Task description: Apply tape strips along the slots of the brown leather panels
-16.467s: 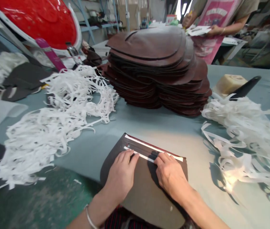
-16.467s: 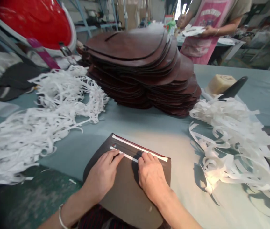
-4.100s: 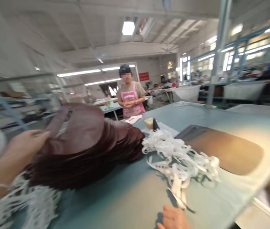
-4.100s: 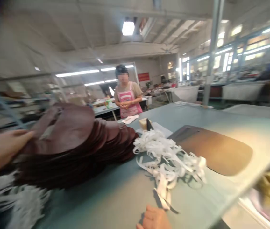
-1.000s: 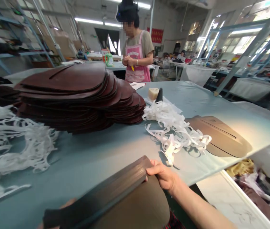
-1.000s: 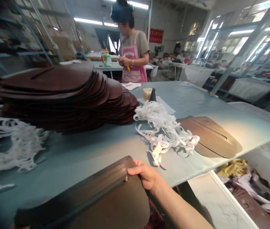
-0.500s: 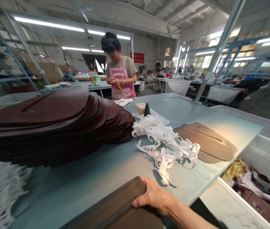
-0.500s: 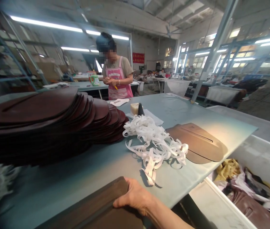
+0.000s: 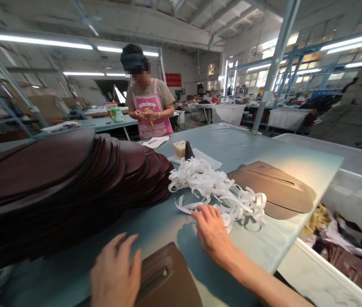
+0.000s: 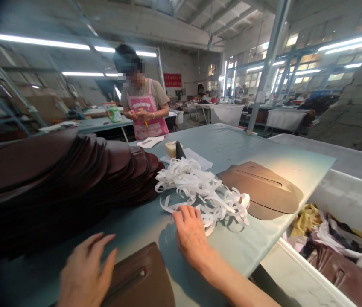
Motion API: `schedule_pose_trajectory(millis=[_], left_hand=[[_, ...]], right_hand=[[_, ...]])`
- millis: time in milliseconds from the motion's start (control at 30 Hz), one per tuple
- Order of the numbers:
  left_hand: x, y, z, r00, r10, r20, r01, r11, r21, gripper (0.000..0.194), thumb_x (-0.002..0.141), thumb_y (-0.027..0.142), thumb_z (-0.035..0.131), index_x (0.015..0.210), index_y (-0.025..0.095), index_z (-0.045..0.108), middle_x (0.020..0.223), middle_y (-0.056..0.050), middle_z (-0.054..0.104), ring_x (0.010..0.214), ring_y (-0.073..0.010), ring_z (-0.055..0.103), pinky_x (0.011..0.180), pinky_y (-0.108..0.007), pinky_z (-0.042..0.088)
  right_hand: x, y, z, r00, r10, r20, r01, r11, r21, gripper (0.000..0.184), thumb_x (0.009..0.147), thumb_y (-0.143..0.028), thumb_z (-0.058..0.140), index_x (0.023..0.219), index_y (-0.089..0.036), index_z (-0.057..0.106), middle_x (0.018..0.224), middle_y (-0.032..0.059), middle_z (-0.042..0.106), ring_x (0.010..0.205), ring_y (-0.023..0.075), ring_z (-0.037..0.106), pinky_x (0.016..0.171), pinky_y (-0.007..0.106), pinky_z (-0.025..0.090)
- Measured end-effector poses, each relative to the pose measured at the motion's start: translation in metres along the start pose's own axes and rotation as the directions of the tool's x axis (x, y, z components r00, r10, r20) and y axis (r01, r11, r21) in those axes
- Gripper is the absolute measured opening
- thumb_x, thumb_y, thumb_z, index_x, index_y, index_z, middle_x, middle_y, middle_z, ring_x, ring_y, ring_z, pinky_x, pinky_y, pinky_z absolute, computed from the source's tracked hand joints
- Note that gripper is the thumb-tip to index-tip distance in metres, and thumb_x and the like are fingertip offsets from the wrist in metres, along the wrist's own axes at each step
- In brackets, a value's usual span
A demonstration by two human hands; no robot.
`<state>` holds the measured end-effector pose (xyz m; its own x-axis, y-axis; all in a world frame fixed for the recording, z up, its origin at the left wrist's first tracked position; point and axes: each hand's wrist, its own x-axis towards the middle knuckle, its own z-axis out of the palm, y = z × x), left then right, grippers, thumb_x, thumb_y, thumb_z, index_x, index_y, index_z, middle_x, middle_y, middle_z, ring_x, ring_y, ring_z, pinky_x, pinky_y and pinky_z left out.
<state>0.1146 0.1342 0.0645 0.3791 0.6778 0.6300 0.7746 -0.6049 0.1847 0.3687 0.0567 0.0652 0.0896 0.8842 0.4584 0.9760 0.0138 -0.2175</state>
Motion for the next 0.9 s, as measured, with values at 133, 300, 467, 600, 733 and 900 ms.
schedule_pose_trajectory(millis=[133,300,467,600,733,900], left_hand=[[0.048,0.059,0.072,0.973,0.165,0.161,-0.179,0.981,0.072,0.040,0.091,0.016,0.047,0.130,0.021,0.052,0.136,-0.014,0.049,0.120,-0.0290,0.050,0.097,-0.045,0.044],[0.072,0.067,0.102,0.918,0.284,0.278,-0.311,0.948,0.060,0.024,0.089,0.010,0.046,0.099,0.019,0.067,0.117,-0.010,0.064,0.126,-0.0312,0.046,0.105,-0.052,0.033],[0.066,0.015,0.058,0.943,0.215,0.254,-0.226,0.974,0.014,0.024,0.091,0.012,0.041,0.087,0.019,0.064,0.115,-0.010,0.064,0.127,-0.0304,0.045,0.105,-0.051,0.028],[0.051,-0.029,0.016,0.871,-0.145,0.469,0.221,0.969,-0.111,0.028,0.095,0.032,0.035,0.080,0.020,0.056,0.082,-0.005,0.065,0.083,-0.0218,0.061,0.079,-0.036,0.042],[0.025,-0.040,-0.010,0.727,-0.266,0.633,0.586,0.721,-0.370,0.030,0.091,0.046,0.040,0.078,0.021,0.050,0.064,0.004,0.053,0.056,-0.0124,0.049,0.059,-0.024,0.037],[-0.007,0.000,-0.037,0.765,-0.288,0.577,0.600,0.643,-0.475,0.031,0.091,0.046,0.044,0.078,0.020,0.055,0.062,0.005,0.050,0.055,-0.0105,0.043,0.053,-0.021,0.031]], right_hand=[[0.007,0.007,0.020,0.997,-0.013,0.083,0.032,0.972,-0.232,0.052,0.084,-0.005,0.042,0.134,-0.016,0.048,0.144,0.0227,0.042,0.134,0.0376,0.036,0.103,0.060,0.029],[0.005,0.024,0.030,0.987,-0.060,0.152,0.109,0.933,-0.342,0.046,0.090,-0.011,0.041,0.134,-0.019,0.050,0.147,0.0192,0.041,0.135,0.0364,0.037,0.105,0.059,0.029],[0.010,0.071,0.026,0.978,-0.057,0.200,0.140,0.892,-0.430,0.049,0.090,-0.010,0.038,0.139,-0.011,0.046,0.144,0.0201,0.045,0.134,0.0362,0.037,0.106,0.058,0.027],[0.023,0.087,0.014,0.965,-0.003,0.261,0.125,0.883,-0.453,0.046,0.087,-0.007,0.039,0.130,-0.009,0.056,0.140,0.0224,0.049,0.131,0.0382,0.040,0.101,0.061,0.029],[0.036,0.042,-0.003,0.994,-0.032,0.108,0.057,0.967,-0.246,0.030,0.092,-0.018,0.042,0.107,-0.014,0.067,0.135,0.0200,0.052,0.127,0.0364,0.041,0.101,0.058,0.028],[0.030,-0.063,0.005,0.898,-0.021,0.440,-0.332,0.625,0.706,0.042,0.090,-0.051,0.048,0.083,-0.015,0.068,0.084,0.0079,0.066,0.082,0.0221,0.057,0.078,0.035,0.043]])
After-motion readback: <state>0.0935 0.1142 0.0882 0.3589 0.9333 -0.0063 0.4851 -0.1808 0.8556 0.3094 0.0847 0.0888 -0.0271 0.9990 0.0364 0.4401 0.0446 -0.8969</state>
